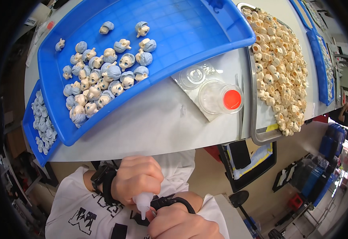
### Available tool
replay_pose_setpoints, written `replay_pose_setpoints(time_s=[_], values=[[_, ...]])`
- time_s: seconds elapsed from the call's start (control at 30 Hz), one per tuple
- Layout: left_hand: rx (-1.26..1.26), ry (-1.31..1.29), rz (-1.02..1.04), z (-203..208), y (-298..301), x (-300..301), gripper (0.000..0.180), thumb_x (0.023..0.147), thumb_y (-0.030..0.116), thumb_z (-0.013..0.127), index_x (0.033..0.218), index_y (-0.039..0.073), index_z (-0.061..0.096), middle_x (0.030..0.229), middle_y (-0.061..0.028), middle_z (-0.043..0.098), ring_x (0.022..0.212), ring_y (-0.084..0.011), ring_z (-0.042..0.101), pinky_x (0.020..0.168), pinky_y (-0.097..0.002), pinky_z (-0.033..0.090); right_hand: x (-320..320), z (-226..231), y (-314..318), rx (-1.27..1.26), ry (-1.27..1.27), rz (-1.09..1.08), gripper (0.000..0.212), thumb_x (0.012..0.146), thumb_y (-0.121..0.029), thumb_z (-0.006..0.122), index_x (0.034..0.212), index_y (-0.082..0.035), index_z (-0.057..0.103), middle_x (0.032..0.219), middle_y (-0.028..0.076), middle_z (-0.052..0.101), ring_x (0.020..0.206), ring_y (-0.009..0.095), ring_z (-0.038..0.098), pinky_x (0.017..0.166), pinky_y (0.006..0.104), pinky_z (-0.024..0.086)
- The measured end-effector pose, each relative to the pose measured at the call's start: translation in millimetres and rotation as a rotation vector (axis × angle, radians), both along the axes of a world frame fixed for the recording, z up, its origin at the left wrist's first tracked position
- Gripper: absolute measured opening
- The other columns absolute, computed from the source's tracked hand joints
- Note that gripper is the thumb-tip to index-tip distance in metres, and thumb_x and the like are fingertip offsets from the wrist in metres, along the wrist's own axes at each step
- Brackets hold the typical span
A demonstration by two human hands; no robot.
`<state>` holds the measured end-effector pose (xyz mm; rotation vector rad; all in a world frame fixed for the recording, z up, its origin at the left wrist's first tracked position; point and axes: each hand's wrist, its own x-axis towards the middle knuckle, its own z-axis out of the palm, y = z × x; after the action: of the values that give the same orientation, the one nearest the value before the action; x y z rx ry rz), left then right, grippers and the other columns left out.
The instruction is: The person uses a small squeeze bottle to apply a white substance to the tip of a metal tool. They then use the tool to manipulate the substance on small doll heads arranged on a blue tray. The person handles the doll heads one at a time, applying the substance to specific areas before placing them back on the tray.
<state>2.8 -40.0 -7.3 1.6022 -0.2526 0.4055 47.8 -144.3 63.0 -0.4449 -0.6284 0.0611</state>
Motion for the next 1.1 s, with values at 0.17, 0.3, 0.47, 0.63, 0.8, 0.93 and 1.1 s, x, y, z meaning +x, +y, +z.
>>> replay_pose_setpoints(time_s=[0.17, 0.3, 0.47, 0.63, 0.8, 0.93, 1.1], values=[[0.117, 0.019, -0.004, 4, 4, -2, 0.045, 0.076, 0.05, 0.072, 0.081, 0.008, 0.055, 0.074, -0.0041, 0.054, 0.06, -0.0222, 0.053, 0.046, -0.0316, 0.036, 7, -5, 4, 0.031, -0.099, 0.021, 0.049, 0.102, -0.035, 0.048, 0.06, -0.013, 0.036, 0.047, -0.003, 0.034, 0.034, 0.007, 0.027, 0.033, 0.0249, 0.021], [0.078, 0.004, -0.078, 5, 3, -2, 0.044, 0.076, 0.048, 0.074, 0.08, 0.008, 0.054, 0.073, -0.0038, 0.048, 0.058, -0.0218, 0.05, 0.045, -0.032, 0.034, 11, -5, -1, 0.096, -0.051, 0.132, 0.049, 0.102, -0.034, 0.049, 0.06, -0.013, 0.035, 0.047, -0.004, 0.033, 0.034, 0.005, 0.026, 0.033, 0.0237, 0.019], [0.002, 0.023, -0.193, 5, 8, 1, 0.041, 0.076, 0.043, 0.075, 0.078, 0.008, 0.053, 0.07, -0.0039, 0.044, 0.056, -0.0229, 0.048, 0.045, -0.034, 0.034, 13, -7, 0, 0.131, -0.005, 0.208, 0.049, 0.102, -0.033, 0.049, 0.06, -0.014, 0.034, 0.048, -0.005, 0.032, 0.034, 0.004, 0.025, 0.033, 0.0226, 0.018], [-0.061, -0.007, -0.339, 3, 9, 4, 0.038, 0.081, 0.042, 0.074, 0.081, 0.007, 0.058, 0.073, -0.0041, 0.057, 0.056, -0.0227, 0.055, 0.045, -0.0329, 0.035, 15, -5, 1, 0.169, -0.024, 0.24, 0.049, 0.102, -0.032, 0.048, 0.06, -0.014, 0.033, 0.048, -0.005, 0.032, 0.035, 0.004, 0.025, 0.033, 0.0225, 0.018], [-0.103, 0.007, -0.287, -1, 6, 3, 0.035, 0.08, 0.038, 0.074, 0.081, 0.007, 0.058, 0.073, -0.0054, 0.058, 0.057, -0.0237, 0.055, 0.046, -0.0331, 0.037, 14, -6, 4, 0.158, -0.021, 0.223, 0.049, 0.102, -0.032, 0.048, 0.059, -0.014, 0.033, 0.048, -0.005, 0.032, 0.035, 0.005, 0.026, 0.033, 0.0228, 0.018], [-0.086, -0.029, -0.196, 1, 2, 2, 0.038, 0.083, 0.041, 0.072, 0.081, 0.006, 0.058, 0.074, -0.0067, 0.058, 0.056, -0.0248, 0.057, 0.047, -0.033, 0.041, 11, 0, 1, 0.12, -0.063, 0.148, 0.049, 0.101, -0.032, 0.049, 0.058, -0.013, 0.034, 0.048, -0.005, 0.032, 0.035, 0.005, 0.027, 0.033, 0.0233, 0.018], [-0.014, -0.018, -0.051, 2, 0, -1, 0.042, 0.083, 0.046, 0.069, 0.082, 0.006, 0.057, 0.075, -0.0064, 0.057, 0.058, -0.0245, 0.057, 0.048, -0.0332, 0.042, 6, 1, 1, 0.082, -0.01, 0.081, 0.049, 0.101, -0.032, 0.05, 0.058, -0.013, 0.035, 0.047, -0.004, 0.032, 0.034, 0.006, 0.027, 0.033, 0.0242, 0.019]])
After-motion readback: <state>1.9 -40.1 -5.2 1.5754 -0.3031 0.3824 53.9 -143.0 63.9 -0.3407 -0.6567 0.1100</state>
